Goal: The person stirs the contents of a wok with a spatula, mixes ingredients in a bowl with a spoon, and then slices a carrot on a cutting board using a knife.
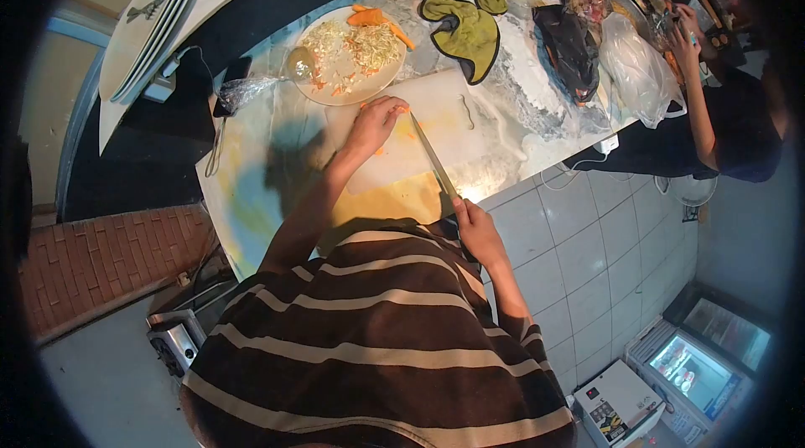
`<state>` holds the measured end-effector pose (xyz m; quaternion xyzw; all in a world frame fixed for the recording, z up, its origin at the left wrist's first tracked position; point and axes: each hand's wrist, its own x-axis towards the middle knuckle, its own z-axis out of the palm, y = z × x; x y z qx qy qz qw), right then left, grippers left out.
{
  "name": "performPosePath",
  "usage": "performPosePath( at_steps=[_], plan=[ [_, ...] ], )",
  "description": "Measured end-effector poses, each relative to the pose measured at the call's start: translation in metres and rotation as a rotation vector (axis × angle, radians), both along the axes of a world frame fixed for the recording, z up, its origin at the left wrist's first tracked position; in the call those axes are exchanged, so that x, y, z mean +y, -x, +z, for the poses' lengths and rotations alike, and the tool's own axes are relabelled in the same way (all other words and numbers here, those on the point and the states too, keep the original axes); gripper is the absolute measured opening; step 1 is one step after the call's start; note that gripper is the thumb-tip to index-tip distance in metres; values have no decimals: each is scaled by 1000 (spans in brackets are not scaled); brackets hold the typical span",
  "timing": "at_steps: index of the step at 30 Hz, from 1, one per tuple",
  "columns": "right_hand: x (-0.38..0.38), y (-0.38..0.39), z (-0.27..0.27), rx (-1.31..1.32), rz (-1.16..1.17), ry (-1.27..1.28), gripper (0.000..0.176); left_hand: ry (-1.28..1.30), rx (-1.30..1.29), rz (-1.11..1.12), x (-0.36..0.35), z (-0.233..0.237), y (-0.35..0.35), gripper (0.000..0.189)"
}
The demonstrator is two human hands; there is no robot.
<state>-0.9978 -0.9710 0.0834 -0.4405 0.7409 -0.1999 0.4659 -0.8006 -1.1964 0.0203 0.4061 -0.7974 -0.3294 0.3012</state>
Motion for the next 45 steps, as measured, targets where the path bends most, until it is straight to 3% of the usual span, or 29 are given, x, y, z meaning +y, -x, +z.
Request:
performPosePath(
  at_steps=[4, 13, 19, 26, 45],
  plan=[
    [-2, 0, 3, 45, 40, -26, 53, 165, -13, -63, 2, 3, -3, 25],
    [0, -7, 9, 91, 53, -16, 51, 176, -84, 64, 58, 19, -27, 32],
    [6, -9, -7, 137, 81, 40, 51, 263, -164, 9, 97, 5, -29, 40],
    [1, -14, 1, 159, 101, 28, 49, 281, -288, -1, 98, 1, -28, 49],
    [-3, -26, 9, 258, 112, 28, 42, 320, -311, 15, 98, -2, -28, 52]
  ],
)
